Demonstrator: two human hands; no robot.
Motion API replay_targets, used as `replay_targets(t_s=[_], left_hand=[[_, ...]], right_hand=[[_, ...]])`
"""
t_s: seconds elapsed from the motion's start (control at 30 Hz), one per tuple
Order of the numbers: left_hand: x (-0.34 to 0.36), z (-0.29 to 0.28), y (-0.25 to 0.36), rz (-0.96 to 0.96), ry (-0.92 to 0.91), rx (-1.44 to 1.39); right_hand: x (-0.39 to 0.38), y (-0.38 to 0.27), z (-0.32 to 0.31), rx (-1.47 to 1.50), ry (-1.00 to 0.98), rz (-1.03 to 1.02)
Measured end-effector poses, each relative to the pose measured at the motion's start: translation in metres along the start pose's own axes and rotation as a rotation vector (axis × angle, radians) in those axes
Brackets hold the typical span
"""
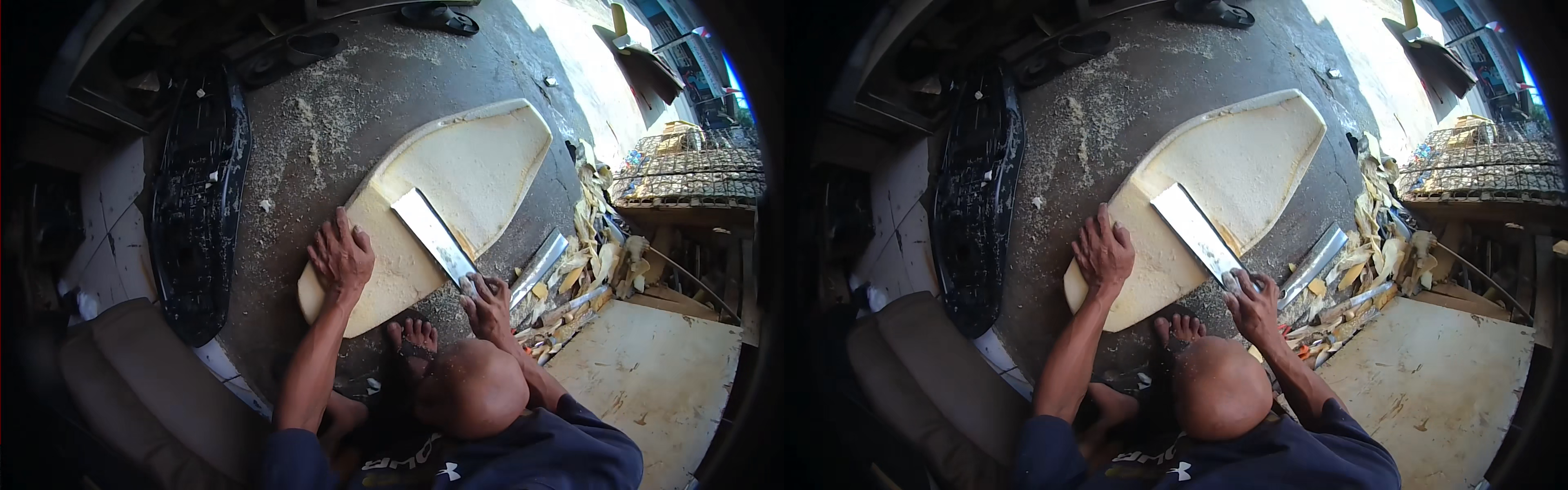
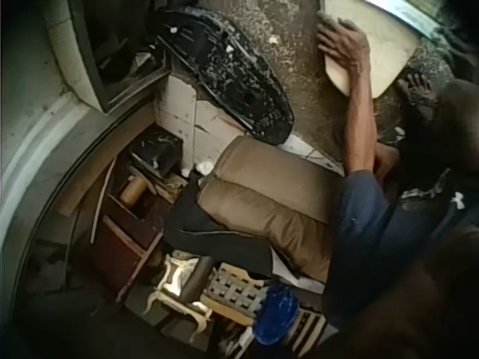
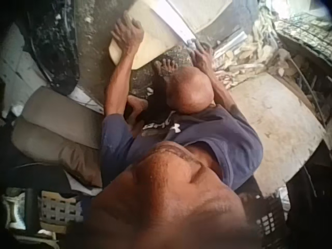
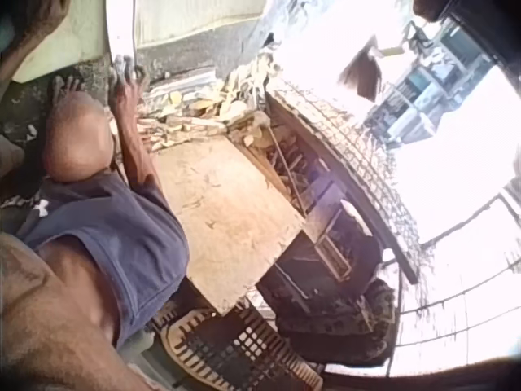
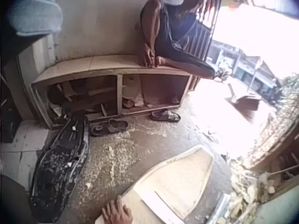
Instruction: The person uses a large blade to shave down a foam motorcycle seat, smoothing the edges and shaping the contours.
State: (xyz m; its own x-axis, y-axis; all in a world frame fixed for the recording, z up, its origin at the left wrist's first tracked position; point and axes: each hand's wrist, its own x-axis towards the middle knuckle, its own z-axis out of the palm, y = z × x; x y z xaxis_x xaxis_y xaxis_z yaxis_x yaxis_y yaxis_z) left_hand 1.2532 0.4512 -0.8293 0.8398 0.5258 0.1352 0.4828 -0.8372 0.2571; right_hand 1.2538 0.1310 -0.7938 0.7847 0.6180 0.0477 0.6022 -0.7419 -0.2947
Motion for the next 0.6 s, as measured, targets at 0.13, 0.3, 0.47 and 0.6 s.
replay_targets(t_s=[0.13, 0.3, 0.47, 0.6], left_hand=[[0.014, -0.005, 0.000, -0.018, -0.020, 0.037], [0.005, 0.002, 0.013, 0.044, 0.038, 0.002], [-0.001, -0.008, 0.006, 0.000, 0.035, 0.087], [0.008, 0.004, 0.023, 0.039, 0.041, 0.006]], right_hand=[[0.012, -0.015, -0.009, 0.096, 0.012, 0.038], [0.147, -0.031, 0.007, 0.017, 0.041, -0.032], [-0.047, -0.011, -0.029, 0.054, -0.060, 0.070], [0.121, -0.005, -0.006, -0.031, 0.081, 0.052]])
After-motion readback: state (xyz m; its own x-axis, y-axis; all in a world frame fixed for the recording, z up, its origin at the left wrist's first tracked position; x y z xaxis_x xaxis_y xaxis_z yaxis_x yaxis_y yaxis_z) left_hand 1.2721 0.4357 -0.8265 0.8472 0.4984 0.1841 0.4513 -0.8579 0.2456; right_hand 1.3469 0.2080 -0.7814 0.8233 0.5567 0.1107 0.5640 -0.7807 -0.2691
